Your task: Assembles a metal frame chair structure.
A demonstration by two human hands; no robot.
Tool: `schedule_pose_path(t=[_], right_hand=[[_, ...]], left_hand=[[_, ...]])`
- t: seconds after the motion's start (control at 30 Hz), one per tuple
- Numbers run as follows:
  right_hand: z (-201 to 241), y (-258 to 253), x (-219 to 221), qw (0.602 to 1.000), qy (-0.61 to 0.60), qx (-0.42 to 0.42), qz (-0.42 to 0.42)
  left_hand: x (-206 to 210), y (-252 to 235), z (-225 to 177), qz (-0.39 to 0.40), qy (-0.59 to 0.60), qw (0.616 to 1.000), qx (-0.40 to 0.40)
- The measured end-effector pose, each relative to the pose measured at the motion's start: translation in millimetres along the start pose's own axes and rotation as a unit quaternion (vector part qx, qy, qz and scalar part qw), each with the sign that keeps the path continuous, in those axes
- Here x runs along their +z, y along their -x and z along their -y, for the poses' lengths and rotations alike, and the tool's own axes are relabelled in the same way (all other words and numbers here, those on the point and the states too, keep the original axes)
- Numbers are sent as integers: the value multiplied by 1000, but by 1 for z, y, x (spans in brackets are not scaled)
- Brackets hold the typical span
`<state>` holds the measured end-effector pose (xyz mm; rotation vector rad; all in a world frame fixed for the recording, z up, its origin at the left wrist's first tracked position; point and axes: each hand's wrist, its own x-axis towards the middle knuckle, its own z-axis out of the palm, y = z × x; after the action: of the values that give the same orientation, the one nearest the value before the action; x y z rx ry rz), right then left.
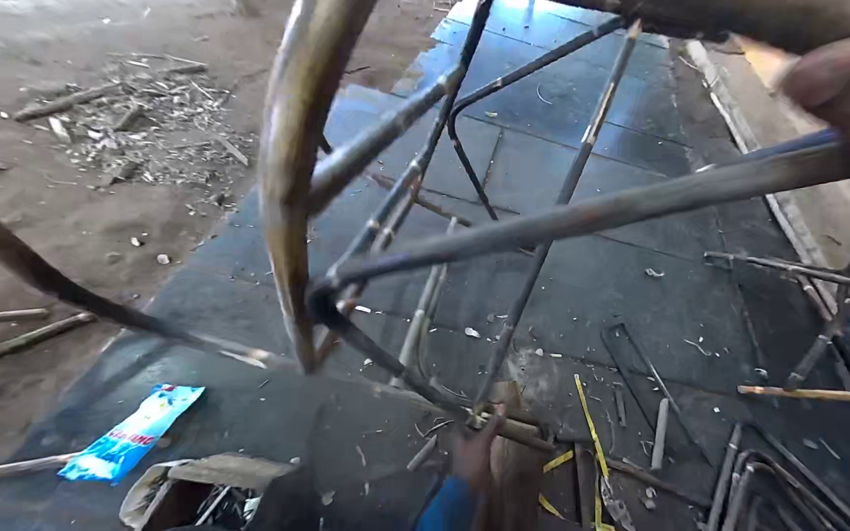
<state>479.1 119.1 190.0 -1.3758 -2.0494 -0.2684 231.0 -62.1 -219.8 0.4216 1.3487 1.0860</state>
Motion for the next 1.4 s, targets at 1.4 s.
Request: schedule_pose_path(t=[1.4], right_hand=[[-3,368,289,895,-17,259,363]], left_hand=[[-116,-105,-76,156,-766,595,185]])
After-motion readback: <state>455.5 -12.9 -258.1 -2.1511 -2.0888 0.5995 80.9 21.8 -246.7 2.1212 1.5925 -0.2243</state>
